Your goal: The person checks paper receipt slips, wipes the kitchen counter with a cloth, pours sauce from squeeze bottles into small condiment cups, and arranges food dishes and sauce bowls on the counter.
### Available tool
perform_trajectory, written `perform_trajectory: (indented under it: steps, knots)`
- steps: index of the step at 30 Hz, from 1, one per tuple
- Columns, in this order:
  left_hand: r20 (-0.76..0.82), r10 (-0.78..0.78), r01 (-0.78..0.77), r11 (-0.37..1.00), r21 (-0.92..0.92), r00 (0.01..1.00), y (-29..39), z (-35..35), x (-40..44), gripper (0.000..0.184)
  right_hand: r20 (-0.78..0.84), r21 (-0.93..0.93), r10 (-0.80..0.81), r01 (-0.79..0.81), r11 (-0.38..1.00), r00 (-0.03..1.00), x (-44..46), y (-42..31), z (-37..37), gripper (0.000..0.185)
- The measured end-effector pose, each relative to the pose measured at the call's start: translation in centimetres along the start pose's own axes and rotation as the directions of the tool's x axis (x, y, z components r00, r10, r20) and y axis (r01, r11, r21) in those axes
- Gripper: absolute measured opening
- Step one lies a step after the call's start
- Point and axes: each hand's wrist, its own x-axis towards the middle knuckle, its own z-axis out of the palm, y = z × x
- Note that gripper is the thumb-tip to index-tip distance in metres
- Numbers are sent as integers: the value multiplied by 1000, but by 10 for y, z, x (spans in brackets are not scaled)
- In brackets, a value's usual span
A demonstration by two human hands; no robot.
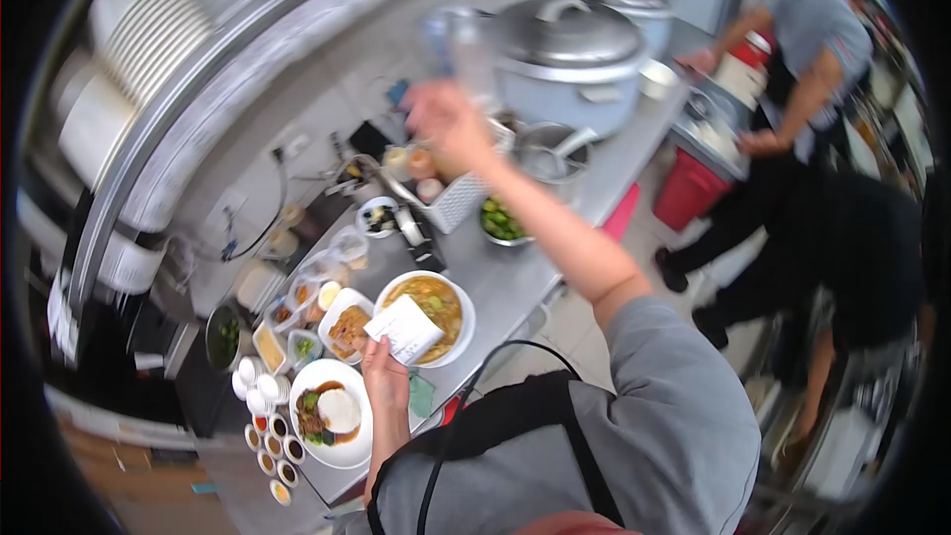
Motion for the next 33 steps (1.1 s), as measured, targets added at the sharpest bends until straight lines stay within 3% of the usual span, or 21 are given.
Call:
perform_trajectory:
  steps: [1, 3, 6, 7, 9, 11, 13, 14, 15, 17, 19, 21, 23, 25, 27, 29, 31, 33]
  knots:
    - [-11, 52, -53, 997, -59, 999, -4, 7, -1, 30, 135, -122, -122, 139, 983, 983, -42, 40, 3, 26]
    - [71, 3, 1, 999, -51, 997, -15, 15, -5, 33, 316, -160, 160, -114, 981, 935, -140, 8, 10, 40]
    - [206, -37, 51, 997, -64, 978, -34, 33, -26, 33, 223, -194, 220, -178, 965, 950, -232, -17, 11, 44]
    - [228, -63, 80, 995, -63, 972, -42, 33, -34, 33, 120, -145, 225, -207, 968, 967, -255, -16, 7, 41]
    - [313, -219, 223, 975, 23, 924, -58, 30, -50, 33, -18, -116, 227, -227, 967, 974, -291, -36, -6, 39]
    - [326, -297, 300, 953, 42, 897, -72, 34, -68, 28, 241, -499, 249, -100, 861, 938, -321, -74, -29, 31]
    - [436, -313, 113, 898, 426, 844, -99, 25, -82, 19, 196, -571, 292, -133, 810, 936, -355, -104, -45, 26]
    - [404, -289, 89, 891, 445, 868, -111, 31, -94, 12, 188, -616, 327, -148, 774, 926, -372, -120, -53, 23]
    - [471, -274, 2, 866, 500, 838, -115, 36, -106, 13, 155, -637, 337, -166, 753, 929, -386, -138, -63, 23]
    - [543, -264, -89, 839, 537, 797, -130, 42, -120, 12, 46, -863, 409, -170, 476, 912, -407, -176, -84, 30]
    - [560, -322, -51, 834, 549, 763, -146, 42, -126, 11, -203, -826, 250, -302, 475, 947, -416, -226, -106, 36]
    - [581, -378, -52, 806, 589, 721, -164, 40, -134, 11, -295, -944, -141, -266, 195, 945, -426, -271, -142, 40]
    - [607, -383, -109, 780, 616, 696, -197, 27, -133, 12, -325, -938, -392, -345, 21, 860, -436, -327, -182, 41]
    - [598, -423, -165, 707, 688, 681, -229, 18, -137, 14, -110, -920, -623, -317, -232, 775, -450, -391, -228, 37]
    - [590, -495, -262, 581, 771, 637, -274, 2, -137, 17, -55, -893, -814, -394, -220, 579, -473, -461, -265, 28]
    - [568, -547, -312, 492, 813, 616, -305, 6, -157, 18, -187, -897, -942, -440, 48, 278, -493, -533, -290, 22]
    - [633, -538, -456, 439, 774, 557, -338, 17, -178, 18, -84, -955, -993, -293, 58, 78, -519, -600, -345, 23]
    - [652, -579, -543, 383, 748, 490, -367, 32, -192, 19, -65, -922, -995, -377, 88, -73, -543, -659, -399, 27]
